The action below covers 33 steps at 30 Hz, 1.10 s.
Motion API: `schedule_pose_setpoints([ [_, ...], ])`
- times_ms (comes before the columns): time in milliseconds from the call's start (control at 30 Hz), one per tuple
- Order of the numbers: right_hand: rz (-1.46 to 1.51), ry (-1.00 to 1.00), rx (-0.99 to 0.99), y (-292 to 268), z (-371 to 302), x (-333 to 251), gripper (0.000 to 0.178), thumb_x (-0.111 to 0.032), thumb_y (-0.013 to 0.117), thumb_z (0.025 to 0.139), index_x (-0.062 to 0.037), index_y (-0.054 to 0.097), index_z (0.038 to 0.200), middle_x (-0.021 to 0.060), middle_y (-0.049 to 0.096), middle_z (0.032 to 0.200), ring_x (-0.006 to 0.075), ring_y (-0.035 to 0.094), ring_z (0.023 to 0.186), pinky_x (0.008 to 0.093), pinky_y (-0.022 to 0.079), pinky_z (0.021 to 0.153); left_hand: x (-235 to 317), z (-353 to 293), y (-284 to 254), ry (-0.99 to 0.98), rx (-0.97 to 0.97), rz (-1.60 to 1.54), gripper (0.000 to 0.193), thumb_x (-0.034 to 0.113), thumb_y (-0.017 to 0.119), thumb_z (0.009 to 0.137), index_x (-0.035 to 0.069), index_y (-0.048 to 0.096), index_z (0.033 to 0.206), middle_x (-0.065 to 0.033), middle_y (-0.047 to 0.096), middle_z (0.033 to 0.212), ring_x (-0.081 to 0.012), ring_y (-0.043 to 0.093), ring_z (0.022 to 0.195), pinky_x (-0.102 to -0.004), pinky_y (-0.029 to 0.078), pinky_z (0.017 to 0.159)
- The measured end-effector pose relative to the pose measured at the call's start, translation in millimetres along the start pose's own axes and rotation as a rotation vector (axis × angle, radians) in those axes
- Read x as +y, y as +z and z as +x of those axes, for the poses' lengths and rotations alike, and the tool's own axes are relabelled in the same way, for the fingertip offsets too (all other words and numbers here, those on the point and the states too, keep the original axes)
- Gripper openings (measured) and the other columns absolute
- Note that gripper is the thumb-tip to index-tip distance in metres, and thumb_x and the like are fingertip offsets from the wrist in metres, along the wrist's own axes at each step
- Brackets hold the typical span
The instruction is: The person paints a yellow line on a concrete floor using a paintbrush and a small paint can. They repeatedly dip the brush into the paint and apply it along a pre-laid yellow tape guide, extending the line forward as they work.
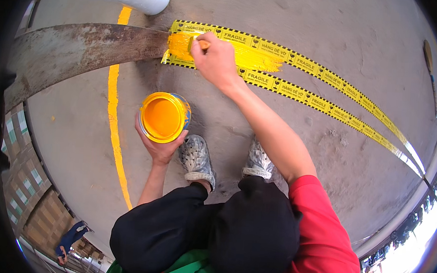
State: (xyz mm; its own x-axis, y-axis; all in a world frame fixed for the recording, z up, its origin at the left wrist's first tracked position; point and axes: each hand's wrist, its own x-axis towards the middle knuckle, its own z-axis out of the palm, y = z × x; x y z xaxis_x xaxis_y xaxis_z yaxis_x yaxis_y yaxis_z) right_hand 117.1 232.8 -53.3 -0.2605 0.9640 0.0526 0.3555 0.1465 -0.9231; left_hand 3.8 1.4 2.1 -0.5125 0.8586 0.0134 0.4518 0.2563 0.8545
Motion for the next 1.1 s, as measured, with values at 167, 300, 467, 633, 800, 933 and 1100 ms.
schedule_pose_setpoints([
  [167, -0.061, 0.179, 0.032, -47.8, -7.0, 12.1, 0.016, -0.015, 0.068, 0.092, -0.0014, 0.071, 0.099, 0.0094, 0.071, 0.073, 0.0119, 0.068, 0.063, 0.0291, 0.052, 0.057, -4.3, 2.4, 4.1, 0.032, -0.009, -0.038, 0.126, 0.018, 0.098, 0.058, 0.004, 0.016, 0.152, -0.018, 0.035, 0.146, -0.0325, 0.044, 0.134, -0.0461, 0.035, 0.115],
  [300, -0.407, 0.087, 0.079, -124.1, -41.3, -0.8, 0.014, -0.017, 0.068, 0.09, -0.0029, 0.07, 0.094, 0.0148, 0.071, 0.073, 0.0236, 0.069, 0.061, 0.0353, 0.054, 0.06, -6.4, 3.5, 8.2, 0.02, -0.031, -0.087, 0.126, 0.018, 0.098, 0.058, 0.004, 0.015, 0.153, -0.018, 0.035, 0.146, -0.032, 0.044, 0.135, -0.0459, 0.035, 0.116],
  [467, -0.644, 0.022, 0.052, -142.8, -51.3, -4.1, 0.014, -0.015, 0.067, 0.09, -0.0028, 0.068, 0.095, 0.0174, 0.071, 0.077, 0.0323, 0.071, 0.067, 0.0401, 0.056, 0.064, -4.7, 5.5, 8.0, 0.029, -0.044, -0.064, 0.127, 0.019, 0.098, 0.057, 0.003, 0.015, 0.153, -0.0174, 0.037, 0.146, -0.0307, 0.044, 0.134, -0.0451, 0.035, 0.116],
  [633, -0.35, -0.158, 0.023, -49.3, -13.0, -2.1, 0.016, -0.019, 0.068, 0.093, -0.0028, 0.07, 0.093, 0.0151, 0.071, 0.072, 0.0258, 0.071, 0.061, 0.0351, 0.054, 0.056, -1.5, 2.6, 2.8, 0.006, -0.035, -0.083, 0.127, 0.02, 0.098, 0.058, 0.003, 0.015, 0.152, -0.0182, 0.035, 0.146, -0.0311, 0.043, 0.135, -0.0449, 0.035, 0.116],
  [800, 0.105, 0.075, -0.03, 6.6, 12.7, -9.6, 0.017, -0.017, 0.067, 0.091, -0.0006, 0.07, 0.095, 0.0134, 0.069, 0.067, 0.0212, 0.067, 0.056, 0.0345, 0.052, 0.055, -1.1, -3.5, -1.8, -0.013, -0.011, -0.082, 0.127, 0.02, 0.098, 0.058, 0.003, 0.015, 0.152, -0.0186, 0.036, 0.145, -0.0317, 0.044, 0.134, -0.0452, 0.036, 0.115],
  [933, 0.246, 0.058, 0.039, 11.8, 19.5, -7.7, 0.018, -0.017, 0.066, 0.091, -0.0013, 0.071, 0.096, 0.0103, 0.069, 0.064, 0.0159, 0.065, 0.052, 0.0319, 0.051, 0.053, -4.3, -2.3, -2.1, -0.008, 0.002, -0.055, 0.127, 0.02, 0.098, 0.058, 0.003, 0.015, 0.152, -0.019, 0.036, 0.145, -0.032, 0.045, 0.134, -0.0455, 0.036, 0.115],
  [1100, -0.198, -0.057, -0.009, -11.4, 13.8, -9.7, 0.017, -0.018, 0.066, 0.091, -0.0023, 0.07, 0.095, 0.0102, 0.068, 0.063, 0.0169, 0.067, 0.055, 0.0333, 0.052, 0.054, -6.9, 0.0, 3.7, -0.016, -0.005, -0.139, 0.127, 0.019, 0.098, 0.057, 0.002, 0.015, 0.152, -0.0192, 0.036, 0.145, -0.0322, 0.045, 0.134, -0.0457, 0.036, 0.114],
])
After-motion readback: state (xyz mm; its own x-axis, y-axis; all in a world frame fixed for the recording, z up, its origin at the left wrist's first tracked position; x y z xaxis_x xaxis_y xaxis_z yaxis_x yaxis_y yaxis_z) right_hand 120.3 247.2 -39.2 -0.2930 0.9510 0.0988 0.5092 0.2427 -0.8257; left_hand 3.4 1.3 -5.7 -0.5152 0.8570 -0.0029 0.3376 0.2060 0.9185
